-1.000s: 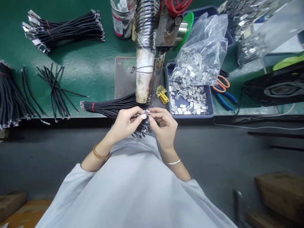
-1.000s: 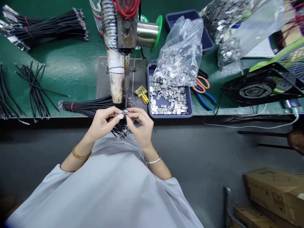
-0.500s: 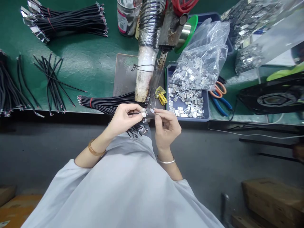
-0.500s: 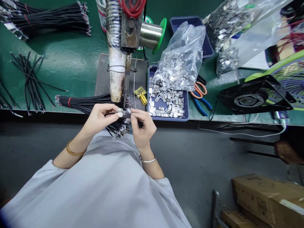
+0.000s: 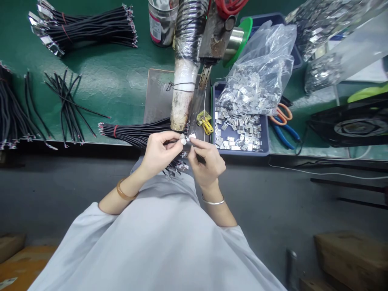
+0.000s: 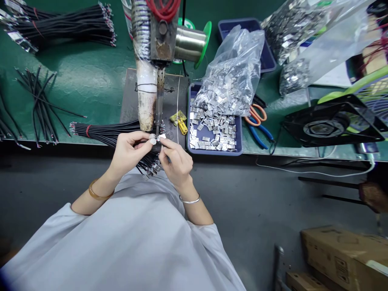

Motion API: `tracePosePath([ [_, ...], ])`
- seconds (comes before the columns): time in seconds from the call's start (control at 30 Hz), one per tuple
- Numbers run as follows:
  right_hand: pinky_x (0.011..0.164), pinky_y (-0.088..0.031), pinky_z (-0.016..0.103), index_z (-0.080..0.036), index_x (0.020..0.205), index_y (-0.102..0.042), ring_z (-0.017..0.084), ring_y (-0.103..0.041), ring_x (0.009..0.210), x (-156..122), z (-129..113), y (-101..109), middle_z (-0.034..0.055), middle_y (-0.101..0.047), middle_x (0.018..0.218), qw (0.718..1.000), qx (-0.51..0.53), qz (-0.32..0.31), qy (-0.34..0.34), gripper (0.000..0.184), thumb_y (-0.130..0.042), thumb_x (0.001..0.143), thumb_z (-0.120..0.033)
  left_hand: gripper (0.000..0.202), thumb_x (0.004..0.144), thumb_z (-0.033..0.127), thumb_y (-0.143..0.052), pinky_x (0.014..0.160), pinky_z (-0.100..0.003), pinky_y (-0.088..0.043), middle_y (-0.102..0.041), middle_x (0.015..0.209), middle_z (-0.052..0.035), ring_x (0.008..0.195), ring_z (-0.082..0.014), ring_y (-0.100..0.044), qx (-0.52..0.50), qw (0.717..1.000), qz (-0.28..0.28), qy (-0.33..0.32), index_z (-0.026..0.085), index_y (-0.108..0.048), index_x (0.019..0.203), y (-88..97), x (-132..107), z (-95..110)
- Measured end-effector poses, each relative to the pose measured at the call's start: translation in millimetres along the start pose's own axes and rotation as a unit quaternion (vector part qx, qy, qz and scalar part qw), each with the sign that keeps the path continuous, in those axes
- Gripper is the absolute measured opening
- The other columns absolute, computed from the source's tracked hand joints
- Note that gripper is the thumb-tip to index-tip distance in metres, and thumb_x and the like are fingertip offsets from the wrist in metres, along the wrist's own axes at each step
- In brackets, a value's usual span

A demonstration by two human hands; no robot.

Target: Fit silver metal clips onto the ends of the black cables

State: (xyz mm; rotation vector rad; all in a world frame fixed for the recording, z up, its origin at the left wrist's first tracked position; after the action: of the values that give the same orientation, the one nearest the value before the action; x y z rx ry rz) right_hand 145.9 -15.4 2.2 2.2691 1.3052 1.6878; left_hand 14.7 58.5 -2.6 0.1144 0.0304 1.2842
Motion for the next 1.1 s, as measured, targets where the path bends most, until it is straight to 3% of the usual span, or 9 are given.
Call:
tracePosePath([
  [0.37, 0.074, -0.066, 0.027, -0.027, 0.086, -0.061, 0.017, -0.080, 0.086, 10, -3, 2, 0.0022, -0.083, 0.100, 0.999, -0.034, 0.003, 0.014, 0.021, -0.069, 0.089, -0.008, 0.015, 0.080, 0.023, -0.069, 0.049, -0.018, -0.040, -0.068, 0.066, -0.0023, 0.056, -0.0082, -0.052, -0.022, 0.998, 0.035, -0.054, 0.014, -0.075, 0.070, -2.0, -1, 8],
  [0.57, 0.072, -0.065, 0.025, -0.028, 0.085, -0.058, 0.016, -0.080, 0.085, 7, -5, 4, 0.0033, -0.083, 0.098, 0.999, -0.025, 0.003, 0.038, 0.022, -0.068, 0.090, -0.009, 0.014, 0.074, 0.023, -0.066, 0.046, -0.018, -0.034, -0.057, 0.055, 0.0026, 0.049, -0.0055, -0.038, -0.026, 0.999, 0.018, -0.003, 0.014, -0.074, 0.067, -2.4, -1, 7],
  [0.7, 0.076, -0.065, 0.027, -0.027, 0.094, -0.062, 0.017, -0.081, 0.091, 5, -2, 6, 0.0044, -0.082, 0.107, 1.000, 0.018, -0.005, -0.025, 0.020, -0.069, 0.089, -0.008, 0.015, 0.071, 0.024, -0.065, 0.046, -0.019, -0.032, -0.054, 0.053, 0.0034, 0.048, -0.0054, -0.034, -0.017, 1.000, 0.012, 0.012, 0.014, -0.074, 0.066, -2.8, -1, 8],
  [0.83, 0.076, -0.065, 0.029, -0.025, 0.096, -0.065, 0.020, -0.080, 0.097, 6, 1, 5, 0.0040, -0.082, 0.109, 0.994, 0.027, -0.020, -0.100, 0.015, -0.067, 0.092, -0.010, 0.014, 0.073, 0.023, -0.065, 0.048, -0.018, -0.036, -0.060, 0.057, 0.0024, 0.050, -0.0064, -0.041, -0.019, 1.000, 0.018, 0.004, 0.014, -0.074, 0.066, -3.8, -2, 8],
  [1.1, 0.082, -0.065, 0.030, -0.026, 0.096, -0.067, 0.020, -0.080, 0.101, 14, -3, 3, 0.0021, -0.082, 0.105, 0.997, 0.023, -0.025, -0.075, 0.018, -0.069, 0.090, -0.009, 0.014, 0.077, 0.021, -0.065, 0.051, -0.017, -0.045, -0.071, 0.068, -0.0015, 0.056, -0.0087, -0.055, -0.016, 0.998, 0.046, -0.032, 0.015, -0.073, 0.068, -4.4, -4, 11],
])
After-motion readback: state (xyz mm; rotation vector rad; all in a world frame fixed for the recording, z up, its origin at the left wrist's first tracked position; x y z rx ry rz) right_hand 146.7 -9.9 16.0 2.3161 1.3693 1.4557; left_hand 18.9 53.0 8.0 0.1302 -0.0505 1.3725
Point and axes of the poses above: each hand's wrist, its own x-axis towards the middle knuckle, its own y-axis out of the back of the hand, z = x × y, the point moved 4 cm from there along x, towards the middle knuckle
